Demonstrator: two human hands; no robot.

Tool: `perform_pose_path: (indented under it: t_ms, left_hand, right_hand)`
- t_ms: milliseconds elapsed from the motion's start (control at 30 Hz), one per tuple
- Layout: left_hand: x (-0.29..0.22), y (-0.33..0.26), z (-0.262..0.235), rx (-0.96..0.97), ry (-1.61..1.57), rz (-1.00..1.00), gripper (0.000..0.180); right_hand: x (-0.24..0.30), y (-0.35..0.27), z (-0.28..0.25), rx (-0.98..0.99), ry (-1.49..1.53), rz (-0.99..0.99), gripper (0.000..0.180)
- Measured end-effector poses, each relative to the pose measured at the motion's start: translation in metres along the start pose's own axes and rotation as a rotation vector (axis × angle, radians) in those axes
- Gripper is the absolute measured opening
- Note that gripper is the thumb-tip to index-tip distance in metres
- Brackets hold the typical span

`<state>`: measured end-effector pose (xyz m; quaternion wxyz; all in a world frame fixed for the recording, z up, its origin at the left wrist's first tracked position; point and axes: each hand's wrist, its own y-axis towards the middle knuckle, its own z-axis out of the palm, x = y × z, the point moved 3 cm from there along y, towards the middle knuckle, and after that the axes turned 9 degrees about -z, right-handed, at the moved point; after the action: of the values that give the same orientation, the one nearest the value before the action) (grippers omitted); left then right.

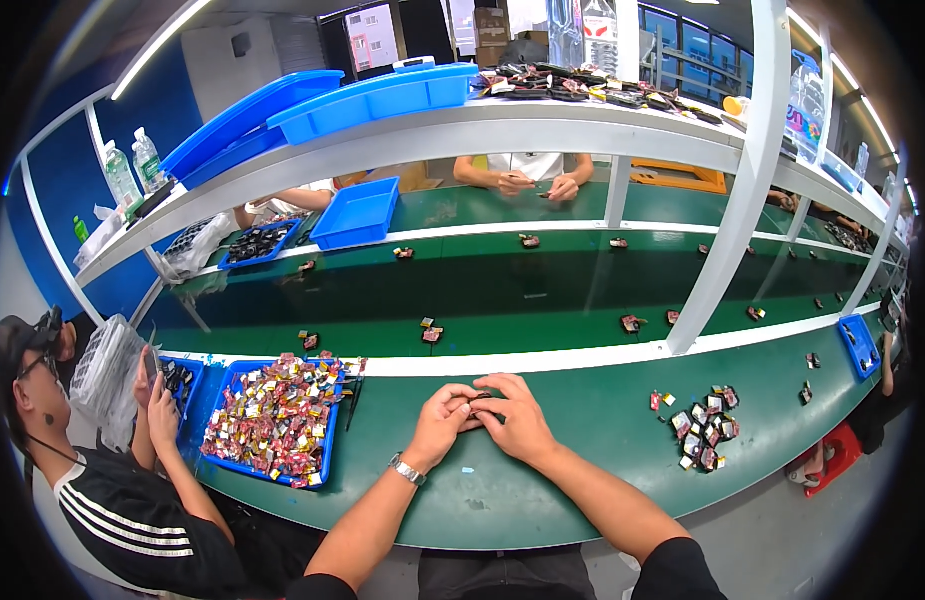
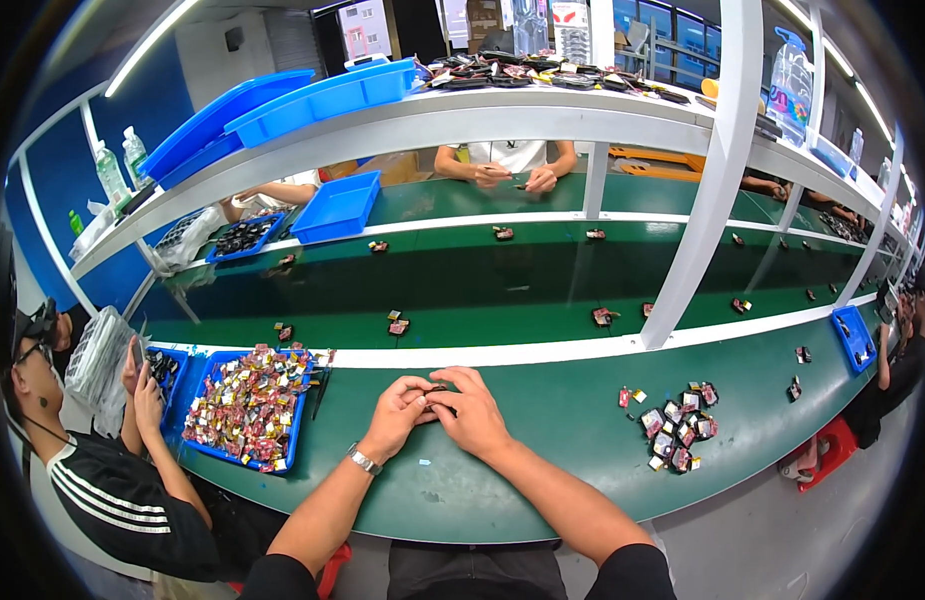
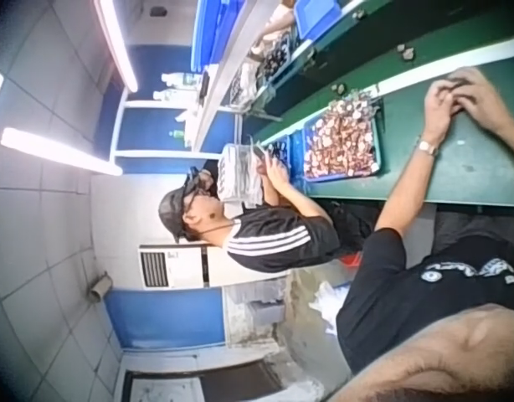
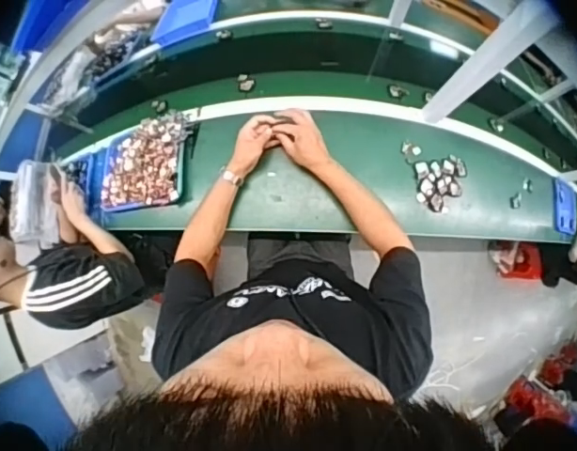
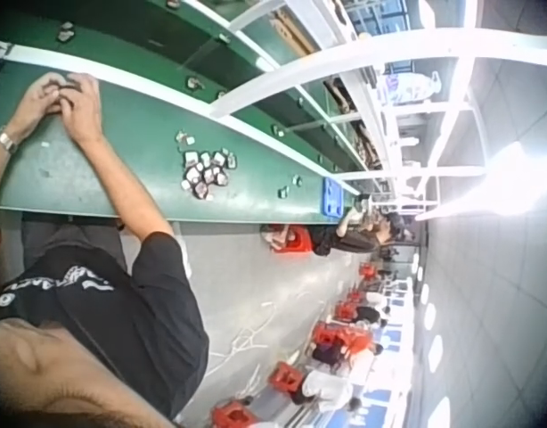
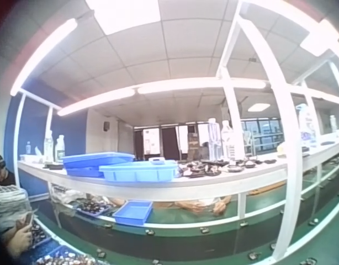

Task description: Assembling small electronic or plastic components on a conveyor belt in a factory setting.

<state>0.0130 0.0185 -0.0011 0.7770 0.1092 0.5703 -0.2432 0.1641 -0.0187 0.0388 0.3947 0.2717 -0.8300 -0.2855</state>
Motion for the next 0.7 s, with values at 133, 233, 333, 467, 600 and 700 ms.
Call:
perform_pose_path:
  t_ms: [133, 233, 333, 467, 600, 700]
  left_hand:
    - [0.000, 0.000, -0.001, 0.008, -0.026, 0.005, 0.020]
    - [0.000, 0.000, 0.002, 0.006, -0.016, 0.005, 0.022]
    - [-0.002, 0.000, 0.002, 0.019, -0.036, -0.005, 0.023]
    - [0.000, 0.000, -0.002, 0.026, -0.065, -0.020, 0.024]
    - [-0.001, 0.000, 0.001, 0.032, -0.088, -0.026, 0.025]
    - [-0.002, 0.000, 0.003, -0.009, -0.029, -0.023, 0.023]
  right_hand:
    - [0.002, 0.001, -0.003, 0.029, 0.032, 0.010, 0.022]
    - [-0.001, -0.001, -0.008, -0.068, 0.046, 0.003, 0.022]
    - [-0.002, 0.004, -0.010, -0.059, 0.001, -0.082, 0.020]
    - [-0.005, 0.005, -0.010, -0.083, -0.016, -0.097, 0.020]
    - [-0.006, 0.005, -0.013, -0.046, 0.007, -0.099, 0.021]
    - [-0.004, 0.005, -0.013, -0.030, 0.015, -0.103, 0.021]
